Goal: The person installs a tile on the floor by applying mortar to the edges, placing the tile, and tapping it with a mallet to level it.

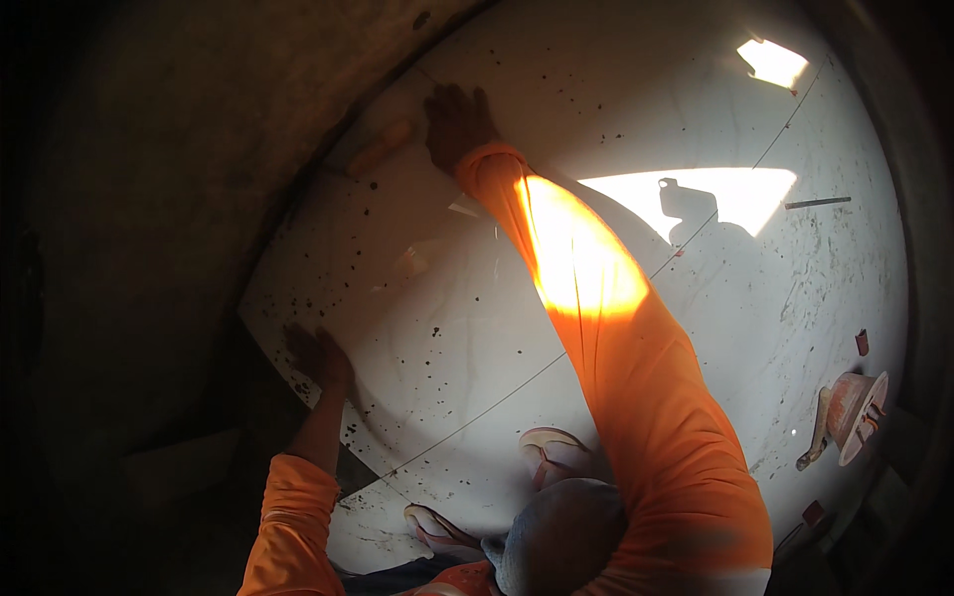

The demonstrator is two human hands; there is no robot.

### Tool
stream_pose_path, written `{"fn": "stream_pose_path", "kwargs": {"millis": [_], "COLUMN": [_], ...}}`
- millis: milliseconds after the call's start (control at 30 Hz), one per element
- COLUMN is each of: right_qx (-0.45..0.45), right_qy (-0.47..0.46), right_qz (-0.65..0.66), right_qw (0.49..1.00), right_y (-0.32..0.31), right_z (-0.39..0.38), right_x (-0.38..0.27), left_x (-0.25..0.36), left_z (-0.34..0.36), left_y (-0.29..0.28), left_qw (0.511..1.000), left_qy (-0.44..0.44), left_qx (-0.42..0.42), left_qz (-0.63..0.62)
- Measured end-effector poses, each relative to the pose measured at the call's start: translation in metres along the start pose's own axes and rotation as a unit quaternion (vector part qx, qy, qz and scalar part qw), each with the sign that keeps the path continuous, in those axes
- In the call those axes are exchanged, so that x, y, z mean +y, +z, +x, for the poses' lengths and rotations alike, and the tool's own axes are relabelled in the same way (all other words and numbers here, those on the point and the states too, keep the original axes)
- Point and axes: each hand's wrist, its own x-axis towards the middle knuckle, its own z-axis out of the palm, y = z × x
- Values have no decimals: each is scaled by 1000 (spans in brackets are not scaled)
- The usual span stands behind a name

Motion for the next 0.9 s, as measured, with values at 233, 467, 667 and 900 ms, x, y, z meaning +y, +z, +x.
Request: {"fn": "stream_pose_path", "kwargs": {"millis": [233,467,667,900], "right_qx": [-13,110,-191,-279], "right_qy": [62,205,296,471], "right_qz": [48,85,132,160], "right_qw": [997,969,927,821], "right_y": [-1,-198,-248,-191], "right_z": [-1,-277,-525,-628], "right_x": [15,95,38,11], "left_x": [54,135,224,61], "left_z": [-40,-73,-54,-65], "left_y": [0,-36,-39,-25], "left_qw": [999,912,914,961], "left_qy": [28,394,396,272], "left_qx": [-30,-106,-27,-50], "left_qz": [-35,-50,-87,-1]}}
